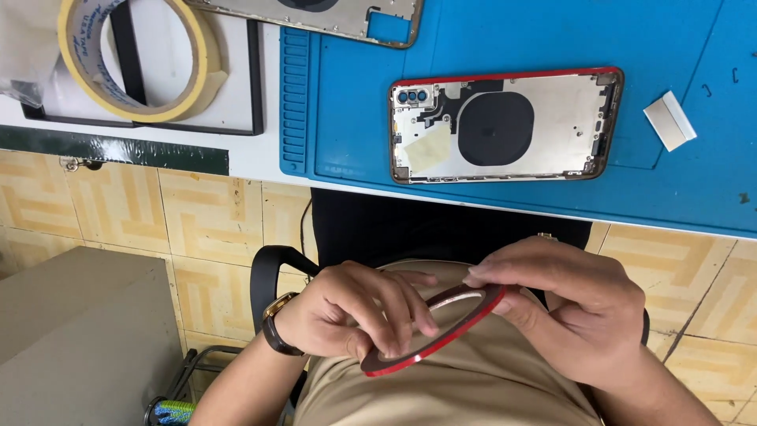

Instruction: Applying and trimming double-sided adhesive tape to the frame of a smartphone chassis during a repair.

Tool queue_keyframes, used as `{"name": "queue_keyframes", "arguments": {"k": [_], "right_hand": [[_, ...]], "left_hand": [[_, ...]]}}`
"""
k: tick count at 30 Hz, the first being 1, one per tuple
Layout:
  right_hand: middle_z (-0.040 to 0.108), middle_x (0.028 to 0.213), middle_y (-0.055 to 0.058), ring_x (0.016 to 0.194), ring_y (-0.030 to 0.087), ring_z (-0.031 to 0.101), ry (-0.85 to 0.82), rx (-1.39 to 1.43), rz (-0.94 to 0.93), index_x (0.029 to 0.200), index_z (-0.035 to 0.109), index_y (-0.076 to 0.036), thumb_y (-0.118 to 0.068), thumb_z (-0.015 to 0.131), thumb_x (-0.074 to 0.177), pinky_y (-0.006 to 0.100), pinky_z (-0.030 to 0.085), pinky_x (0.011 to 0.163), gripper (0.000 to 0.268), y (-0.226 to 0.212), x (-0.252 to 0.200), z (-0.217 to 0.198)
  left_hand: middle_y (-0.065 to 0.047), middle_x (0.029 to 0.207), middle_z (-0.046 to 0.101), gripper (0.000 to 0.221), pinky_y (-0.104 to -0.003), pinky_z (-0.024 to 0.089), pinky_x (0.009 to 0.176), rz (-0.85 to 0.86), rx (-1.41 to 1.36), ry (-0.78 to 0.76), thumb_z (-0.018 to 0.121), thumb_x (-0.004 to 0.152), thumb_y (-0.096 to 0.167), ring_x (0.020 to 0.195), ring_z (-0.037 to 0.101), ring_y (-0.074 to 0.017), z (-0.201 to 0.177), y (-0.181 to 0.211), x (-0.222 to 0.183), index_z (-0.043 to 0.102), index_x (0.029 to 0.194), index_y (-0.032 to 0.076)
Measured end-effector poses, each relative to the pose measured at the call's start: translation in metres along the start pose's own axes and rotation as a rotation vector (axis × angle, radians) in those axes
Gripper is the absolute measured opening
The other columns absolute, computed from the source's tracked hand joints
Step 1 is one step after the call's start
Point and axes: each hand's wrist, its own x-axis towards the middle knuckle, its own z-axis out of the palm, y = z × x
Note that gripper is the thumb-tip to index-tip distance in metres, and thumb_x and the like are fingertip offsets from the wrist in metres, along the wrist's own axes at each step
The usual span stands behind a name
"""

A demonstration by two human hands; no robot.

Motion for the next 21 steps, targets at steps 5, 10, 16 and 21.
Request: {"name": "queue_keyframes", "arguments": {"k": [5, 10, 16, 21], "right_hand": [[0.078, 0.089, 0.014, 0.067, 0.021, 0.073, -0.007, -0.106, -0.001, 0.096, 0.073, 0.001, -0.010, 0.074, 0.084, 0.025, 0.059, 0.061, 0.017, -0.005, 0.006, -0.003], [0.075, 0.088, 0.012, 0.062, 0.019, 0.066, -0.094, -0.342, -0.104, 0.101, 0.075, 0.000, -0.008, 0.076, 0.087, 0.026, 0.053, 0.057, 0.016, -0.005, 0.010, -0.006], [0.079, 0.094, 0.004, 0.070, 0.019, 0.074, -0.068, -0.409, -0.209, 0.104, 0.075, -0.008, -0.021, 0.074, 0.091, 0.030, 0.060, 0.063, 0.018, 0.007, 0.006, -0.008], [0.080, 0.089, 0.000, 0.066, 0.016, 0.073, -0.019, -0.299, -0.103, 0.103, 0.077, -0.012, -0.017, 0.075, 0.091, 0.027, 0.058, 0.058, 0.013, 0.001, 0.002, -0.016]], "left_hand": [[-0.012, 0.114, 0.074, 0.031, -0.057, 0.048, 0.122, -0.074, -0.116, 0.025, 0.064, 0.107, 0.036, 0.118, 0.071, -0.0319, -0.015, 0.006, 0.008, 0.069, 0.115, 0.007], [-0.001, 0.089, 0.072, 0.060, -0.051, 0.052, 0.119, -0.165, 0.453, 0.106, 0.045, 0.108, 0.065, 0.088, 0.073, -0.0197, -0.013, 0.017, 0.016, 0.069, 0.119, 0.011], [-0.006, 0.081, 0.069, 0.045, -0.031, 0.048, 0.060, -0.224, 0.790, 0.201, 0.044, 0.109, 0.040, 0.064, 0.066, -0.0202, 0.014, 0.016, 0.039, 0.072, 0.106, 0.005], [-0.002, 0.074, 0.066, 0.040, -0.028, 0.046, 0.055, -0.218, 0.834, 0.207, 0.050, 0.106, 0.037, 0.057, 0.057, -0.0163, 0.018, 0.019, 0.050, 0.074, 0.098, 0.006]]}}
